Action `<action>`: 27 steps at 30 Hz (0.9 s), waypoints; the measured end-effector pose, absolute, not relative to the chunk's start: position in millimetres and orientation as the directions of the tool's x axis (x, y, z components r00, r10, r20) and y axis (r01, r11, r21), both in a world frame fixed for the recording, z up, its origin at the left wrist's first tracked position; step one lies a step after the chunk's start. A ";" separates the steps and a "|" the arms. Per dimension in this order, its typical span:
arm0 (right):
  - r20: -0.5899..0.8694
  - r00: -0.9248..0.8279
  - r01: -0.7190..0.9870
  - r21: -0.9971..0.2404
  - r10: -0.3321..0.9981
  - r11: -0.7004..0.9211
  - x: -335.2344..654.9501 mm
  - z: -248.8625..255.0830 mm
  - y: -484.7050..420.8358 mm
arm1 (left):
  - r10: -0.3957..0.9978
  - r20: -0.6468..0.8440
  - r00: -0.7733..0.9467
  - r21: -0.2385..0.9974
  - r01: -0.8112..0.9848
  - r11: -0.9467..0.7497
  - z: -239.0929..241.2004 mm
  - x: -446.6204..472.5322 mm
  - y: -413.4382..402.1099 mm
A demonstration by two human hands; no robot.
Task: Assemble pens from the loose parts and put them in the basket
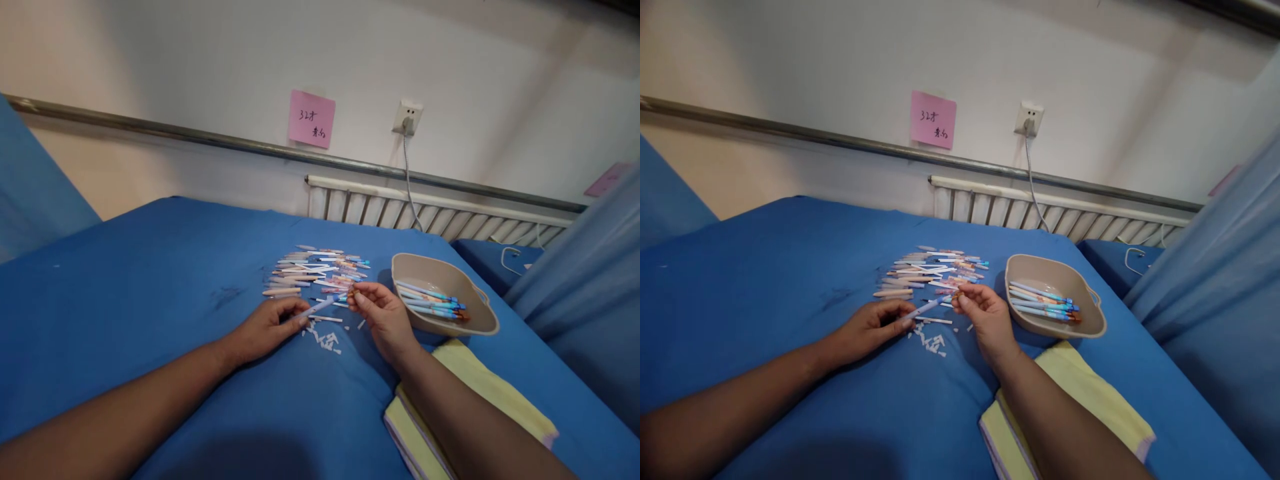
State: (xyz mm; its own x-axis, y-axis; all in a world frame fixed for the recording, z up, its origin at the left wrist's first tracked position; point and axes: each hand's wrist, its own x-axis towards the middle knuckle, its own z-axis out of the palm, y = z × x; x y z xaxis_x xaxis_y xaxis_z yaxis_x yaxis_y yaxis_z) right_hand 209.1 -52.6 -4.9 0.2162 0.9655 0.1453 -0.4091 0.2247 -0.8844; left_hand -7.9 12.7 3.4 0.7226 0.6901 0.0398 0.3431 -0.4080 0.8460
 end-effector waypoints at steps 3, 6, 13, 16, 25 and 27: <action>0.134 0.226 -0.434 -0.873 0.965 0.223 208.1 -4.9 -53.2 | 0.687 0.042 0.726 0.838 0.348 -0.419 4.9 -7.8 11.7; 0.123 0.251 -0.446 -0.866 0.960 0.227 208.7 -5.5 -52.0 | 0.685 0.047 0.727 0.834 0.349 -0.427 6.0 -7.7 11.1; 0.132 0.231 -0.414 -0.883 0.964 0.220 209.8 -8.8 -51.9 | 0.683 0.056 0.728 0.820 0.357 -0.447 7.0 -7.6 10.8; 0.140 0.217 -0.389 -0.895 0.966 0.217 209.1 -9.1 -52.1 | 0.685 0.058 0.726 0.820 0.356 -0.447 6.7 -7.5 10.2; 0.223 0.250 -0.250 -0.925 0.942 0.285 209.1 -7.1 -51.0 | 0.680 0.035 0.733 0.818 0.370 -0.441 9.7 -7.7 10.2; 0.239 0.243 -0.221 -0.930 0.940 0.293 208.2 -7.8 -51.5 | 0.679 0.033 0.733 0.820 0.368 -0.438 10.8 -7.7 10.0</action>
State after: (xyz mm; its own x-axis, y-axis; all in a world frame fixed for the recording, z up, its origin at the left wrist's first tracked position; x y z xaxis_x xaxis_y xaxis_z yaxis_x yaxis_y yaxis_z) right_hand 208.2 -51.5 -7.8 0.2425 0.9403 0.2389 -0.2211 0.2934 -0.9301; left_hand -7.7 10.0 10.8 0.7333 0.6791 0.0333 0.3681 -0.4377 0.8203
